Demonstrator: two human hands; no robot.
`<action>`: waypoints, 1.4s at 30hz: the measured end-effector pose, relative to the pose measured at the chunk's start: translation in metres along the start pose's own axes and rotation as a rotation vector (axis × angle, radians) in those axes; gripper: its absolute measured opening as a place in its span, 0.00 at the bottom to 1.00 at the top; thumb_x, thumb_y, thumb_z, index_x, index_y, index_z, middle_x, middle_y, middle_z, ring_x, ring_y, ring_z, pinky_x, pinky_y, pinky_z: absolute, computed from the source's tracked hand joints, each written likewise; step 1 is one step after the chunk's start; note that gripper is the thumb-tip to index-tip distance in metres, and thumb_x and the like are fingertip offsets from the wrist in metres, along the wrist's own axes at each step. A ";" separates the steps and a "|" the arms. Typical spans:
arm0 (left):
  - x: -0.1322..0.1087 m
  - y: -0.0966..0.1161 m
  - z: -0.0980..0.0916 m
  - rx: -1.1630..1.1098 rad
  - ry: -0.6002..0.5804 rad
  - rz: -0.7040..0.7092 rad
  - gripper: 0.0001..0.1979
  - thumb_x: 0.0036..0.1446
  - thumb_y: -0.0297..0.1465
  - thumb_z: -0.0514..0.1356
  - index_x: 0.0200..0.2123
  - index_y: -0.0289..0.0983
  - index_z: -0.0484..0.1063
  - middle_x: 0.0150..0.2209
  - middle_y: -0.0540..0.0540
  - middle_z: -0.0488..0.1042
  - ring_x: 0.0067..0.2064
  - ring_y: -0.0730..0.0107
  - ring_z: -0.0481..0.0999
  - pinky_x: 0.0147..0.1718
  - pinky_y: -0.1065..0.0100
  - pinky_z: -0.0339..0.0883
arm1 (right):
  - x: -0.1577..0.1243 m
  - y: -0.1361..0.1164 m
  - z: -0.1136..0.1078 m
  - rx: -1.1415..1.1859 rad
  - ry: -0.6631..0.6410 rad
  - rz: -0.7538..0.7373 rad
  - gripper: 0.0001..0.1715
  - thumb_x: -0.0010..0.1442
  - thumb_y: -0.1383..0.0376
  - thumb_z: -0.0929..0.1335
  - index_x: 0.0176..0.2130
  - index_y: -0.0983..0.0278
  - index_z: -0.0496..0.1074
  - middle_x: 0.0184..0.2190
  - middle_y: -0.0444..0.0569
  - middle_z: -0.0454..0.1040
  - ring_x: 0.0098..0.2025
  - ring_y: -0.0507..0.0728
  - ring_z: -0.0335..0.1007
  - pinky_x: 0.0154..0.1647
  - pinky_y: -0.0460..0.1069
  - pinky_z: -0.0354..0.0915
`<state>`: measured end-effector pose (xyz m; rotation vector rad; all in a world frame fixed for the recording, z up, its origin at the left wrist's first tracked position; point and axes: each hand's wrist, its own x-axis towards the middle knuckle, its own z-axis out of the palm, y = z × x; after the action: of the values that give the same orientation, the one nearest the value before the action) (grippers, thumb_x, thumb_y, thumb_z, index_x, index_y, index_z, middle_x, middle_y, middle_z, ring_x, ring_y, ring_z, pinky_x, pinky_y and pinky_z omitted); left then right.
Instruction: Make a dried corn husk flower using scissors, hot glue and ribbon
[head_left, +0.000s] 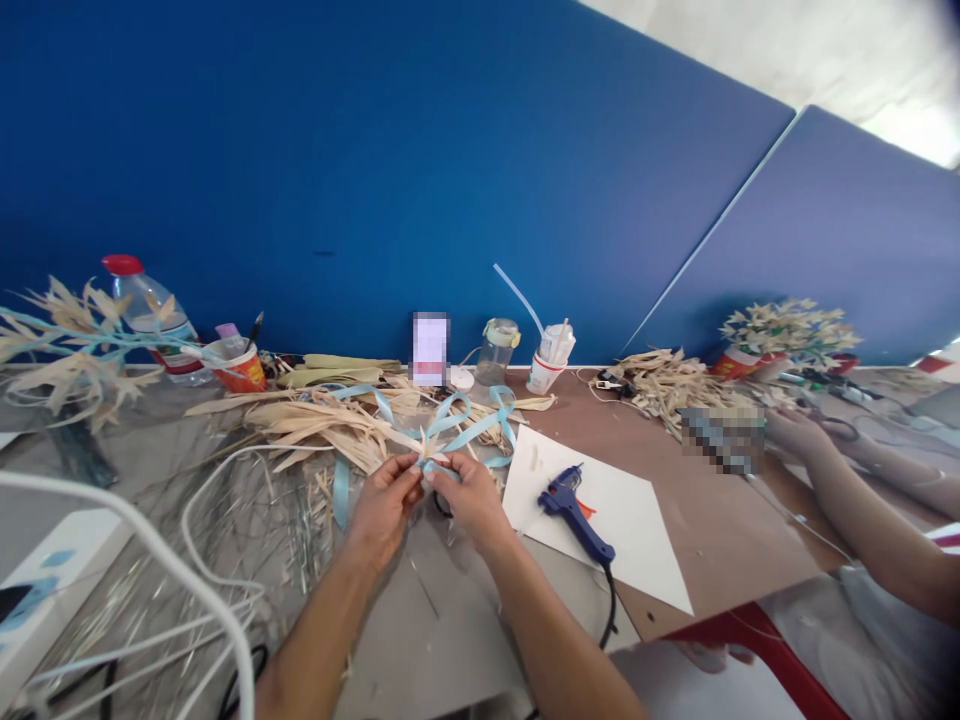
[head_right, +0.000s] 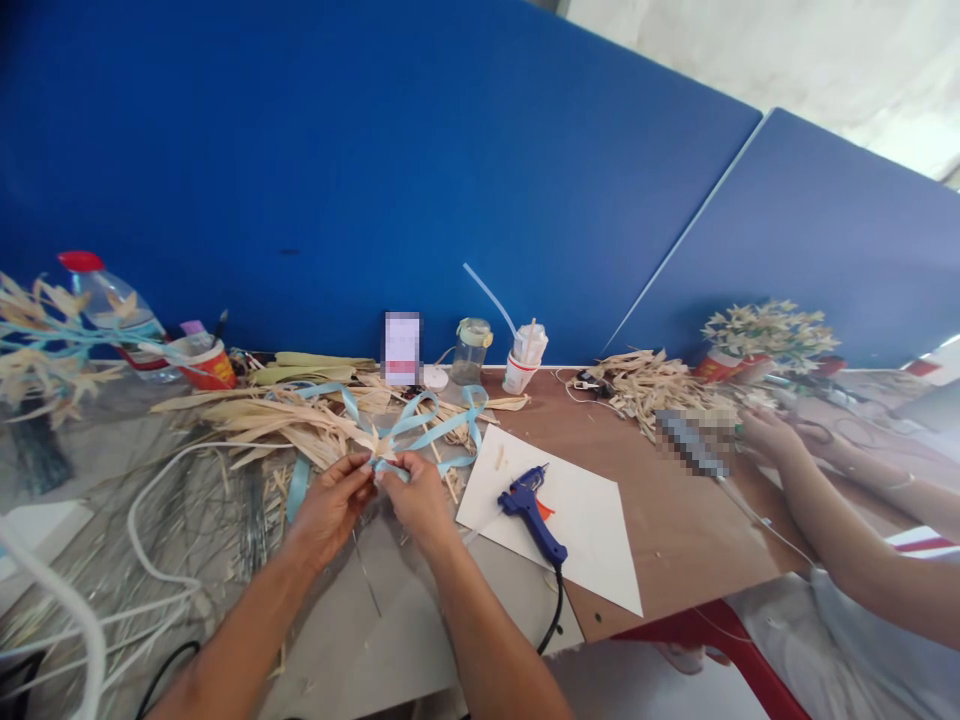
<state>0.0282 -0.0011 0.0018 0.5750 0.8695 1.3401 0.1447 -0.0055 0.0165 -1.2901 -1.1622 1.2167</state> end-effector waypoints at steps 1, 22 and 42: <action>0.000 -0.001 0.000 0.009 0.003 0.011 0.17 0.35 0.32 0.72 0.30 0.34 0.74 0.23 0.53 0.70 0.21 0.82 0.61 0.22 0.76 0.56 | -0.001 -0.001 0.002 0.002 0.003 -0.010 0.09 0.47 0.63 0.69 0.30 0.66 0.74 0.18 0.39 0.66 0.20 0.48 0.54 0.22 0.43 0.52; -0.008 -0.009 0.000 0.295 -0.014 0.274 0.07 0.44 0.27 0.65 0.31 0.37 0.78 0.35 0.45 0.78 0.40 0.64 0.73 0.43 0.68 0.64 | -0.011 -0.012 0.012 -0.210 0.298 -0.126 0.09 0.47 0.60 0.68 0.28 0.63 0.74 0.28 0.45 0.77 0.33 0.57 0.71 0.38 0.49 0.65; -0.010 0.010 0.004 -0.113 -0.145 -0.142 0.14 0.35 0.27 0.74 0.27 0.32 0.76 0.24 0.50 0.75 0.27 0.77 0.72 0.29 0.76 0.66 | -0.006 -0.009 0.001 -0.123 -0.030 -0.122 0.06 0.45 0.65 0.68 0.22 0.65 0.71 0.20 0.41 0.68 0.25 0.50 0.61 0.27 0.45 0.58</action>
<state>0.0255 -0.0089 0.0137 0.5066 0.6989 1.1951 0.1430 -0.0105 0.0254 -1.2759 -1.3354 1.0925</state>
